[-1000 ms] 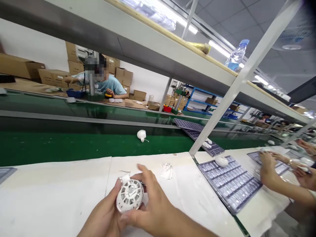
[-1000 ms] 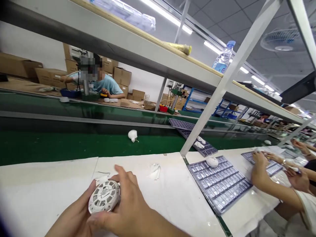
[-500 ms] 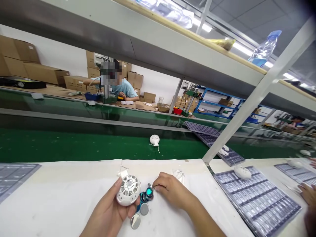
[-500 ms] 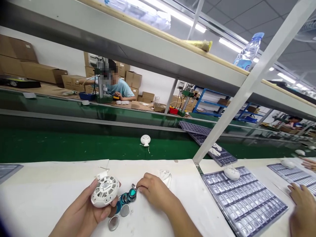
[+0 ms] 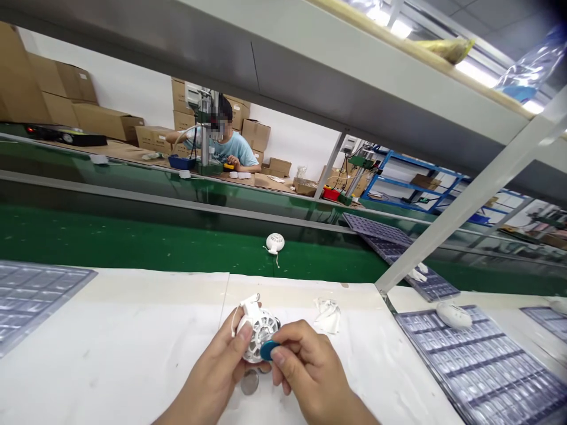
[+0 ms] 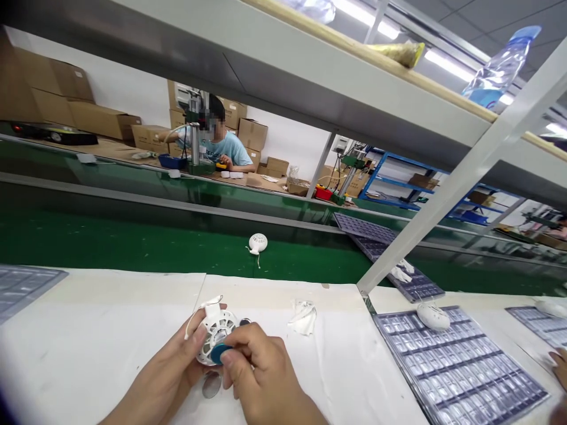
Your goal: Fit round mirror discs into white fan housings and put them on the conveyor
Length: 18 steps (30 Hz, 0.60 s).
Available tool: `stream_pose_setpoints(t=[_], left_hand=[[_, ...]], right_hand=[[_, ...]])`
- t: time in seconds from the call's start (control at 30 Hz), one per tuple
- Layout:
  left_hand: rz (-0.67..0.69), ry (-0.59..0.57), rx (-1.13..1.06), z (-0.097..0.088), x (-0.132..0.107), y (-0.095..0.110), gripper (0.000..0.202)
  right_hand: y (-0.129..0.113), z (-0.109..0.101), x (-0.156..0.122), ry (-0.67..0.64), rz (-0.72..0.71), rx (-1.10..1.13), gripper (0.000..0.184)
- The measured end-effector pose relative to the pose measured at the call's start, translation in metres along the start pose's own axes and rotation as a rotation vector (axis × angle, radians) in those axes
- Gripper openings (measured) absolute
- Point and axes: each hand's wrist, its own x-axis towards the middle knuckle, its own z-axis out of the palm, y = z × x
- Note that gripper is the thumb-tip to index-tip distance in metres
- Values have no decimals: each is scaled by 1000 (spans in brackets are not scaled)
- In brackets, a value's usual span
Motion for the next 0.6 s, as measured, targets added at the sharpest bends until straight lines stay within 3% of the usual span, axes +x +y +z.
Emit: stream_pose_setpoints(t=[0.27, 0.4, 0.53, 0.6], left_hand=[[42, 94, 198, 0, -3, -3, 70], [67, 60, 241, 3, -6, 0, 63], [86, 77, 316, 6, -9, 2, 59], [84, 92, 307, 5, -10, 1, 64]], right_hand=[[-3, -4, 6, 23, -85, -232, 11], [-6, -4, 5, 26, -73, -238, 12], [-3, -3, 7, 34, 63, -166, 8], [-2, -1, 8, 92, 166, -59, 25]])
